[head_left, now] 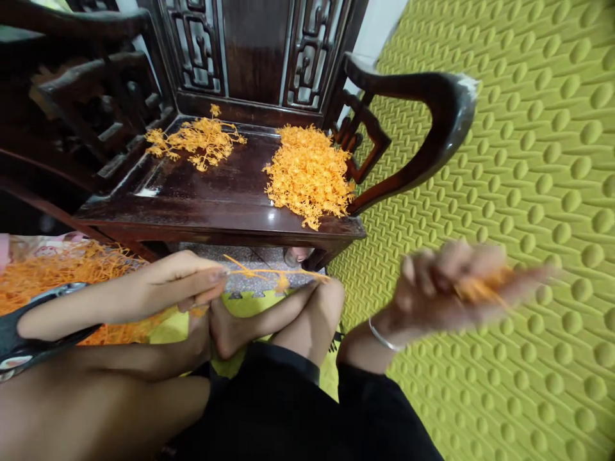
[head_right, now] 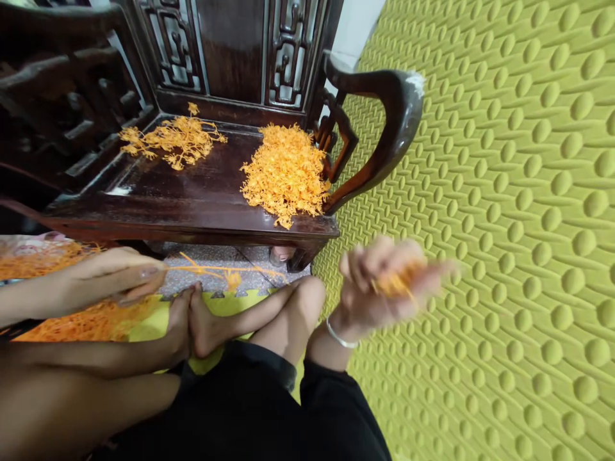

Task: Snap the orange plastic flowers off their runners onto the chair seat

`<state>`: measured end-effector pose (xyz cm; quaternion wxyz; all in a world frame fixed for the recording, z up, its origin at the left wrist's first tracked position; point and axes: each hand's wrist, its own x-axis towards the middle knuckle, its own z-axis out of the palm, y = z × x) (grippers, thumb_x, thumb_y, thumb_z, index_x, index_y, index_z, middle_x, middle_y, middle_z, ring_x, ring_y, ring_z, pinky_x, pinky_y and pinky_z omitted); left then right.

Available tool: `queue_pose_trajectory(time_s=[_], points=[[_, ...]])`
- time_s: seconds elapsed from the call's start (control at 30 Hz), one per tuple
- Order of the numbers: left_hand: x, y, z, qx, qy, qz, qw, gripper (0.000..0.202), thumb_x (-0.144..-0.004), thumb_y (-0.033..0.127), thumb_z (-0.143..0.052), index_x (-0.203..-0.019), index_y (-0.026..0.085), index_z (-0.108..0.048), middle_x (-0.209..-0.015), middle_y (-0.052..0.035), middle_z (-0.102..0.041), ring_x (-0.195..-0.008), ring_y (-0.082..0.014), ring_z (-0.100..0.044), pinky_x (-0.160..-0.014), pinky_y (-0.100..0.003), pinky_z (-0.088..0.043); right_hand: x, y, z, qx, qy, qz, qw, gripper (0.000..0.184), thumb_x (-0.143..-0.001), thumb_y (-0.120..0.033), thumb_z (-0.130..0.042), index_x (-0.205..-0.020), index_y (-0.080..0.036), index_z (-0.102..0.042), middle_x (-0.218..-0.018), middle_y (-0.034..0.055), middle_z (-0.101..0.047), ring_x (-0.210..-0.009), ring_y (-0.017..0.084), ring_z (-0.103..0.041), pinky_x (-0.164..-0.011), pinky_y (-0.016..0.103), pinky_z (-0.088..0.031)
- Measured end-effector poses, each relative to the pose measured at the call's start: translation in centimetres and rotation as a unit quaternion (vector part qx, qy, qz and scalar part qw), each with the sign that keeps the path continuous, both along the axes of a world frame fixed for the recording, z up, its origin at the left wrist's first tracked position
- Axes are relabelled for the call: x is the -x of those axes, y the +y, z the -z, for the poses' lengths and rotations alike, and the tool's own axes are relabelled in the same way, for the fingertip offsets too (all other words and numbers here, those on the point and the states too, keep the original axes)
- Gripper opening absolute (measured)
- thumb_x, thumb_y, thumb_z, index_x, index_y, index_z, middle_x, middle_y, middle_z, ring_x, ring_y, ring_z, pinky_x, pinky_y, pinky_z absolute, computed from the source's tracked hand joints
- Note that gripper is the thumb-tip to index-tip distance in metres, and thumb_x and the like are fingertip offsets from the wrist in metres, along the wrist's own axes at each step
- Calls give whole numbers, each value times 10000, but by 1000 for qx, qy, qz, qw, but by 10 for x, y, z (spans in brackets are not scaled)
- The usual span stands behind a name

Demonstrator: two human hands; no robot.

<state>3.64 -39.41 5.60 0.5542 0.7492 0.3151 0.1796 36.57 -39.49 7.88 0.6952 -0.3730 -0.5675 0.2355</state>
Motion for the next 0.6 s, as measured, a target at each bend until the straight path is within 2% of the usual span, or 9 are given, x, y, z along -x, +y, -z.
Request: queue_pose_trajectory(time_s=[0.07, 0.1, 0.17, 0.23, 0.33, 0.4, 0.47, 0.53, 0.6], points=[[-2, -2, -15, 14, -46, -31, 998, 430, -968, 367, -338, -614, 163, -470, -517, 44, -346, -451, -62, -274, -431, -142, -269, 8, 48, 6, -19, 36, -35, 999, 352, -847, -560, -517, -687, -248, -485, -541, -59, -353, -361, 64, -226, -351, 227, -244], [-2, -3, -21, 22, -68, -50, 996, 414, -968, 369, -347, -636, 164, -485, -521, 47, -333, -449, -60, -259, -422, -138, -257, 10, 76, 8, 0, -1, -52, 999, 265, -851, -504, -542, -761, -256, -516, -562, -55, -376, -387, 75, -261, -381, 233, -284], [-1, -4, -29, 39, -116, -89, 989, 371, -966, 363, -371, -678, 170, -505, -524, 53, -311, -448, -59, -249, -416, -131, -260, 11, 131, 11, 31, -83, -42, 995, 223, -858, -469, -527, -848, -247, -544, -624, -27, -445, -472, 108, -370, -474, 269, -384], [-1, -4, -33, 60, -172, -118, 976, 331, -965, 340, -387, -705, 176, -512, -517, 60, -278, -437, -57, -235, -411, -128, -271, 13, 181, 15, 51, -195, 21, 979, 202, -842, -417, -550, -839, -216, -568, -696, 13, -517, -627, 156, -489, -647, 336, -463], [-1, -3, -34, 86, -233, -120, 961, 311, -971, 303, -380, -728, 175, -527, -508, 70, -235, -421, -52, -202, -400, -124, -267, 19, 232, 22, 122, -366, 135, 913, 189, -801, -359, -608, -794, -170, -622, -909, 106, -586, -955, 260, -521, -911, 449, -404], [-3, -2, -36, 94, -258, -119, 954, 307, -975, 290, -374, -739, 168, -527, -504, 74, -224, -419, -49, -193, -403, -120, -270, 25, 248, 26, 185, -441, 163, 863, 234, -781, -381, -637, -804, -149, -658, -1037, 158, -572, -1112, 330, -448, -976, 510, -337], [-5, -2, -39, 98, -286, -117, 946, 306, -980, 280, -365, -745, 159, -520, -499, 80, -214, -413, -42, -179, -405, -114, -273, 29, 250, 29, 205, -464, 157, 847, 312, -770, -439, -647, -876, -147, -681, -1129, 179, -552, -1176, 367, -403, -988, 551, -304], [-7, 0, -41, 110, -307, -119, 938, 298, -984, 260, -350, -756, 151, -510, -499, 85, -205, -410, -37, -165, -412, -107, -278, 33, 237, 29, 137, -434, 172, 873, 391, -770, -507, -631, -961, -170, -682, -1216, 170, -530, -1205, 362, -400, -1013, 574, -266], [-10, 2, -42, 129, -323, -126, 929, 299, -989, 247, -331, -763, 148, -500, -496, 90, -187, -409, -35, -150, -418, -104, -279, 38, 209, 29, 22, -350, 179, 919, 423, -820, -557, -542, -993, -194, -672, -1267, 147, -516, -1219, 322, -427, -1040, 551, -266]])
